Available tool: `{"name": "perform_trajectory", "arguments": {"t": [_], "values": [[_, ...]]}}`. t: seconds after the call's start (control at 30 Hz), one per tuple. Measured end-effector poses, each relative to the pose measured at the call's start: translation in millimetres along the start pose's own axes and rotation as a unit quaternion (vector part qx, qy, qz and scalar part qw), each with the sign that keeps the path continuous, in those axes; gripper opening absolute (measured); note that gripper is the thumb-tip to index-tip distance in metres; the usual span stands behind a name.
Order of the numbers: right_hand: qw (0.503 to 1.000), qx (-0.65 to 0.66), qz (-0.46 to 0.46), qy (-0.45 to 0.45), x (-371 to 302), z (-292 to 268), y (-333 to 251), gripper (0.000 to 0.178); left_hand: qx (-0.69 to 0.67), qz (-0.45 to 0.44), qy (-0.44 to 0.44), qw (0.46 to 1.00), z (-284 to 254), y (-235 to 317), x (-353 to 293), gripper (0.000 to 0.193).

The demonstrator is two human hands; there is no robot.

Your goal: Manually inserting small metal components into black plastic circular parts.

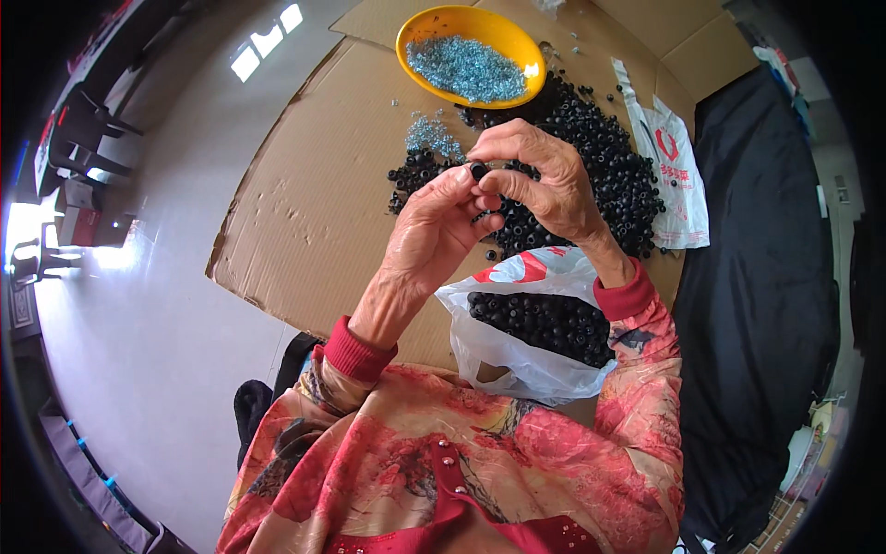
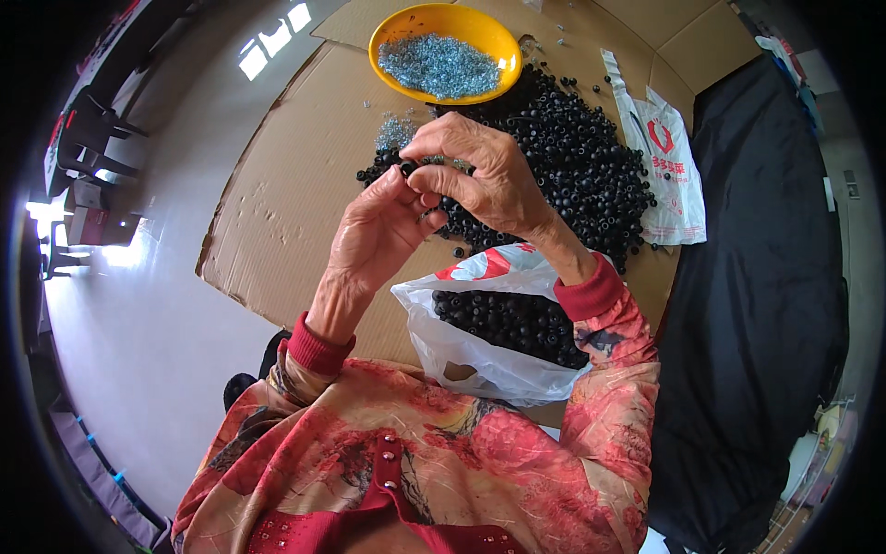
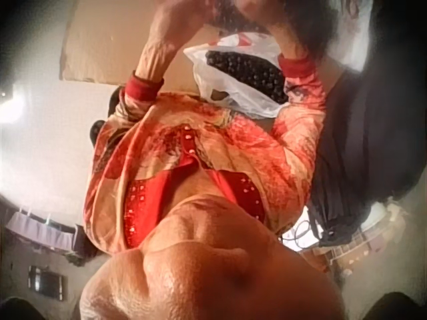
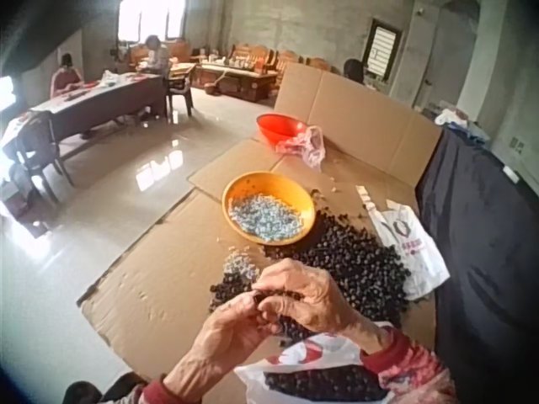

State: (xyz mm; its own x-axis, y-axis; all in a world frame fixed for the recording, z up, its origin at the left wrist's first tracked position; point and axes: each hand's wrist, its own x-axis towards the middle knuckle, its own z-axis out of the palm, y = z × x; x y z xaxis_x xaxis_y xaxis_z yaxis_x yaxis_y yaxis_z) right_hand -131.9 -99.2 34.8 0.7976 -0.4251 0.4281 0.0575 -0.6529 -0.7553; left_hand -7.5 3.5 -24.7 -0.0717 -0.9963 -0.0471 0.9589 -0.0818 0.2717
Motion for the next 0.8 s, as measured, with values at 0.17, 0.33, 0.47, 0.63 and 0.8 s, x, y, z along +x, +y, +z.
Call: {"name": "perform_trajectory", "arguments": {"t": [0.17,0.33,0.47,0.63,0.8], "values": [[0.994,-0.096,-0.050,0.005,-3,-2,-5,0.020,0.065,0.030,0.003,0.997,0,-1,0,0.019],[0.999,0.030,0.014,0.030,-10,3,-2,0.021,0.029,0.017,-0.006,0.999,6,-5,-1,0.020],[0.997,-0.065,-0.024,0.037,-7,4,-15,0.021,0.016,0.008,0.000,1.000,6,-5,-4,0.023],[0.988,-0.129,-0.072,0.035,-6,4,-13,0.021,0.032,0.009,0.005,0.999,3,-10,-3,0.023],[0.994,-0.101,-0.015,0.031,-1,-3,-11,0.024,-0.013,0.016,0.013,1.000,-9,-9,2,0.017]]}}
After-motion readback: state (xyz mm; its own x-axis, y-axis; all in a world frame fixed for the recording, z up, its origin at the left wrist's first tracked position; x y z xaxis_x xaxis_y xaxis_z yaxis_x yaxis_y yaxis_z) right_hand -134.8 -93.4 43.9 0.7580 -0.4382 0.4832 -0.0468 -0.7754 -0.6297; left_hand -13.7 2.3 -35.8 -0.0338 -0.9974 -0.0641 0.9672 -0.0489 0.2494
